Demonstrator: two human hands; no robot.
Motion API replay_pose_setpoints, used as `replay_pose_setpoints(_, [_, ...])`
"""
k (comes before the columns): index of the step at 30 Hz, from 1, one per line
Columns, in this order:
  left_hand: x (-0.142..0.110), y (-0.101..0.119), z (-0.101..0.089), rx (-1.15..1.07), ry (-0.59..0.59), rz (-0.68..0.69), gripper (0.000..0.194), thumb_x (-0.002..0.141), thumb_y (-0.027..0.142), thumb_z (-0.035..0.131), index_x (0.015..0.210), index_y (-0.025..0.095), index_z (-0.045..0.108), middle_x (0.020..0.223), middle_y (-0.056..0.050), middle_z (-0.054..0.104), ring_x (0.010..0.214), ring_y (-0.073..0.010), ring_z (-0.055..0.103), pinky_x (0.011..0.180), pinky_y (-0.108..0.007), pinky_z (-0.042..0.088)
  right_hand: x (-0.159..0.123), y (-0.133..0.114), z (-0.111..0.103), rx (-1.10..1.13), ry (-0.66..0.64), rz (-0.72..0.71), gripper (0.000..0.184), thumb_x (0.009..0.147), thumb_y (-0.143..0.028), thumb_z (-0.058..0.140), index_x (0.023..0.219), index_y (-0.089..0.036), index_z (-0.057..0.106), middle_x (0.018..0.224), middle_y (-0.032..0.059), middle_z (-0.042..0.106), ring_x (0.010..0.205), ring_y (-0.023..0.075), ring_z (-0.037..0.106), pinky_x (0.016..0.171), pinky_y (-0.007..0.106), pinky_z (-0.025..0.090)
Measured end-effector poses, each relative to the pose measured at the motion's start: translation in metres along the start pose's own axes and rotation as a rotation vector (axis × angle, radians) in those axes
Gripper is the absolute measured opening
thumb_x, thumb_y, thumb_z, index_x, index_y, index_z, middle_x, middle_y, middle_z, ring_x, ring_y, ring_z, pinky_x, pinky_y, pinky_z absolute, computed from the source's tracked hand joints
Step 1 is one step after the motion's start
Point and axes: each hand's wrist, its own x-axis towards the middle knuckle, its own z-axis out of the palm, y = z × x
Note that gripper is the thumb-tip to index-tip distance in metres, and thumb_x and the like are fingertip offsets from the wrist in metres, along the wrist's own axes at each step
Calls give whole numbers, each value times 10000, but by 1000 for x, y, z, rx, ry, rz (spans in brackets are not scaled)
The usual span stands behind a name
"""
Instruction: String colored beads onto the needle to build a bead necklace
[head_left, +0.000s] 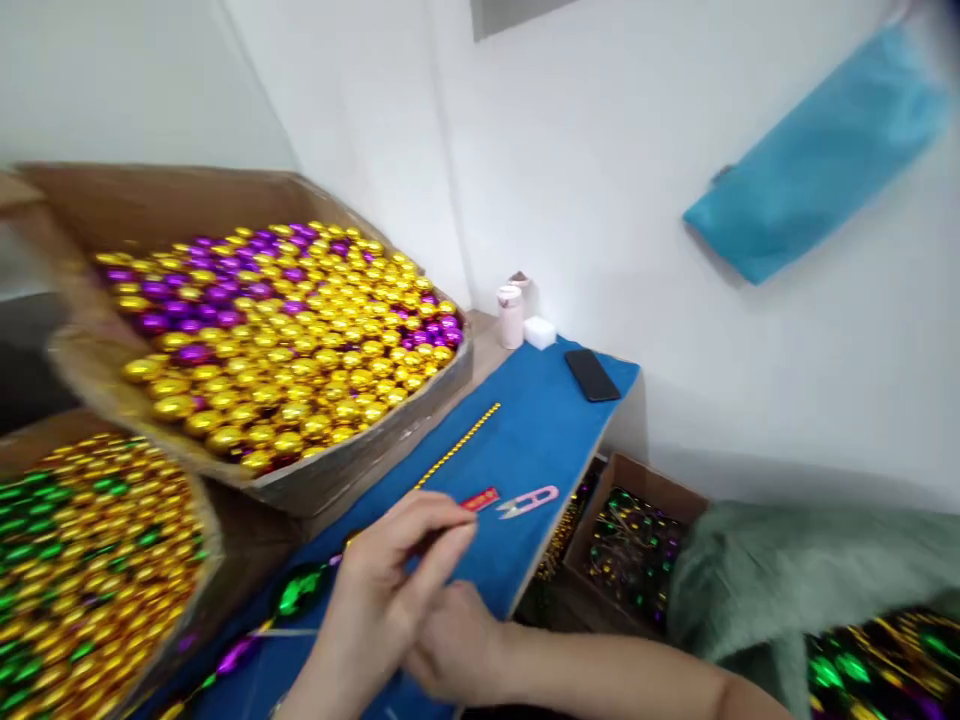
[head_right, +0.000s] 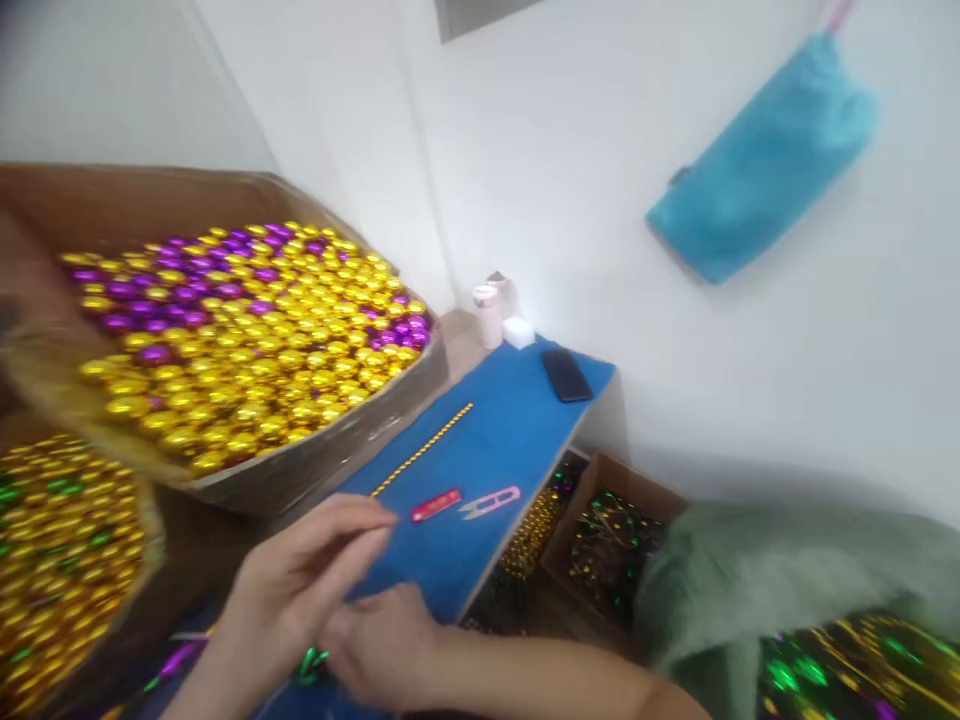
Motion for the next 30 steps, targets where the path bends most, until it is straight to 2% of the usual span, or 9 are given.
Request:
replay_pose_setpoints(1, [-16,-6,-18,-169,125,-155,115,850,272,586,874,202,674,852,-31,649,686,-125,596,629,-227,508,-2,0,0,25,5,-17,66,869,-219,535,834,-180,574,740,-14,622,652,123,587,589,222,448])
replay_pose_setpoints(2, [-32,-11,-33,-339,263,-289,133,845,293,594,874,194,677,863,-34,658,657,-111,597,595,-204,508,-3,-2,1,60,28,-20,107,906,-187,463,855,-183,557,754,-11,620,665,116,585,600,211,433])
replay_pose_setpoints(4, [-65,-18,-56,-623,523,-462,172,811,302,640,912,169,680,936,-61,675,675,-113,621,587,-189,523,-5,-7,2,135,63,-22,225,969,-176,323,864,-178,522,745,1,599,663,111,573,608,209,411])
replay_pose_setpoints(7, [-104,-26,-74,-815,766,-550,255,719,222,737,949,126,681,987,-106,688,746,-144,657,642,-199,551,-6,-15,6,240,37,-71,270,985,-195,281,829,-186,501,712,-2,566,638,109,551,607,210,395])
replay_pose_setpoints(10, [-130,-32,-80,-879,910,-548,257,690,166,757,932,119,684,943,-102,699,724,-132,664,640,-185,556,-8,-22,11,313,9,-110,251,975,-221,313,859,-195,534,722,8,581,639,123,558,624,222,409])
replay_pose_setpoints(13, [-147,-35,-82,-920,996,-520,254,683,149,762,923,130,684,910,-75,692,727,-127,664,633,-173,558,-9,-30,14,335,10,-126,262,972,-232,309,908,-201,561,735,27,605,643,140,578,626,232,435])
replay_pose_setpoints(17, [-159,-39,-84,-960,1009,-507,249,710,172,746,945,132,674,865,-53,667,714,-127,654,608,-183,555,-6,-40,13,303,71,-176,311,976,-279,303,878,-207,589,680,33,619,589,145,598,603,219,477])
replay_pose_setpoints(23, [-167,-47,-83,-1008,1039,-490,205,761,222,708,939,130,661,859,-61,653,714,-123,630,616,-208,545,-2,-52,12,225,66,-227,329,970,-268,319,838,-208,615,631,22,621,529,132,596,562,203,488])
replay_pose_setpoints(30, [-170,-43,-81,-979,1067,-483,205,749,214,718,928,132,663,863,-62,653,725,-121,621,627,-207,534,-3,-52,15,174,59,-251,333,965,-243,319,833,-202,622,635,31,628,525,130,599,536,200,484])
